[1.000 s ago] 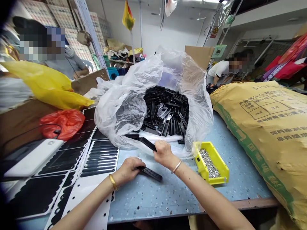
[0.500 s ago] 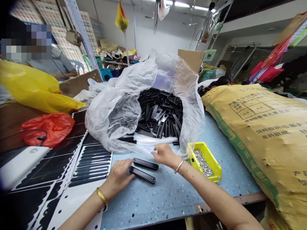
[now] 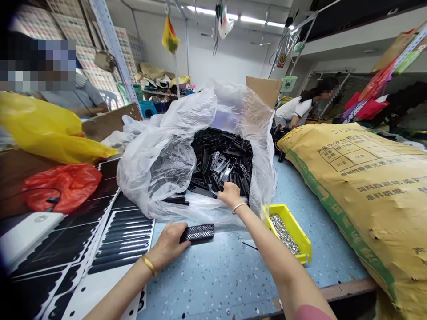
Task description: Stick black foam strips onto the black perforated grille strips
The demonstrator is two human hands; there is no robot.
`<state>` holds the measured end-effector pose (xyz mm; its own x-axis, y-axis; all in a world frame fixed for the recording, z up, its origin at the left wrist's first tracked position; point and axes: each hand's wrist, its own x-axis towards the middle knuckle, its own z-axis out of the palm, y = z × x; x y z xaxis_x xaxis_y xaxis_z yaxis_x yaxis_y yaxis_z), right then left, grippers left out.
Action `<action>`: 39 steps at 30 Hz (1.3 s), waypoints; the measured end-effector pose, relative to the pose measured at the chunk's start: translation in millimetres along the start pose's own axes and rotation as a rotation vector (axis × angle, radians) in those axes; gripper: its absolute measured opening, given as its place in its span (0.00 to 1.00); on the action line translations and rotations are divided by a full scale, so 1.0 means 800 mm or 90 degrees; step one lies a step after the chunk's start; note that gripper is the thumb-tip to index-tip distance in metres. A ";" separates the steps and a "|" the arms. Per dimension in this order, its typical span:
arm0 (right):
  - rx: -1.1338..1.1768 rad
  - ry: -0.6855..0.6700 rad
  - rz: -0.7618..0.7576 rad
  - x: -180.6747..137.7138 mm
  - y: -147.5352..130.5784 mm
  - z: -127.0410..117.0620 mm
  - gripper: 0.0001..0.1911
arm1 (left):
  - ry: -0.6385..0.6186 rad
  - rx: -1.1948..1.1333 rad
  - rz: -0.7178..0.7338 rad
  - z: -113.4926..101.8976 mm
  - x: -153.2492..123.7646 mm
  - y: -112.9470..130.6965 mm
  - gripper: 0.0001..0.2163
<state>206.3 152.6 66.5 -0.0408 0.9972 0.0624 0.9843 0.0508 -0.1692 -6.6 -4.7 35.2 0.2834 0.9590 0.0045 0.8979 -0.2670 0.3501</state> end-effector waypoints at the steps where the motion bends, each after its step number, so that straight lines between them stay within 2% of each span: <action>1: -0.006 0.009 -0.016 -0.008 0.000 -0.004 0.12 | 0.000 -0.012 -0.003 0.000 0.000 -0.001 0.05; 12: -0.015 0.035 -0.158 -0.107 0.011 -0.053 0.08 | 0.057 -0.167 -0.043 -0.006 -0.002 -0.012 0.25; 14: 0.051 -0.029 -0.187 -0.134 0.015 -0.058 0.10 | 0.082 -0.187 -0.041 -0.014 -0.010 -0.012 0.26; 17: 0.161 -0.249 -0.269 -0.177 0.022 -0.055 0.14 | 0.107 -0.218 0.016 -0.024 -0.040 -0.003 0.28; 19: 0.178 -0.363 -0.313 -0.201 0.023 -0.042 0.15 | 0.084 -0.221 0.101 -0.022 -0.069 0.011 0.27; 21: 0.149 -0.405 -0.336 -0.218 0.022 -0.024 0.15 | 0.018 -0.187 0.188 -0.013 -0.097 0.026 0.24; 24: 0.111 -0.397 -0.327 -0.225 0.017 0.000 0.12 | -0.040 -0.090 0.197 0.010 -0.118 0.043 0.15; 26: 0.112 -0.365 -0.287 -0.221 0.016 0.007 0.12 | -0.036 -0.041 0.166 0.021 -0.117 0.048 0.11; 29: 0.131 -0.311 -0.260 -0.217 0.023 0.007 0.16 | -0.020 -0.022 0.144 0.029 -0.102 0.047 0.11; 34: 0.075 -0.177 -0.359 -0.241 0.050 0.004 0.22 | -0.003 -0.060 0.162 0.037 -0.081 0.047 0.12; 36: 0.043 -0.179 -0.387 -0.251 0.054 0.006 0.20 | -0.004 -0.082 0.155 0.038 -0.078 0.047 0.11; 39: 0.055 -0.210 -0.380 -0.254 0.049 0.006 0.12 | -0.002 -0.107 0.136 0.032 -0.081 0.043 0.08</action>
<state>252.3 -48.1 42.6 -0.6351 0.7612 -0.1312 0.7606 0.5866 -0.2783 15.0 -78.3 23.1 0.4613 0.8825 0.0918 0.7495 -0.4430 0.4920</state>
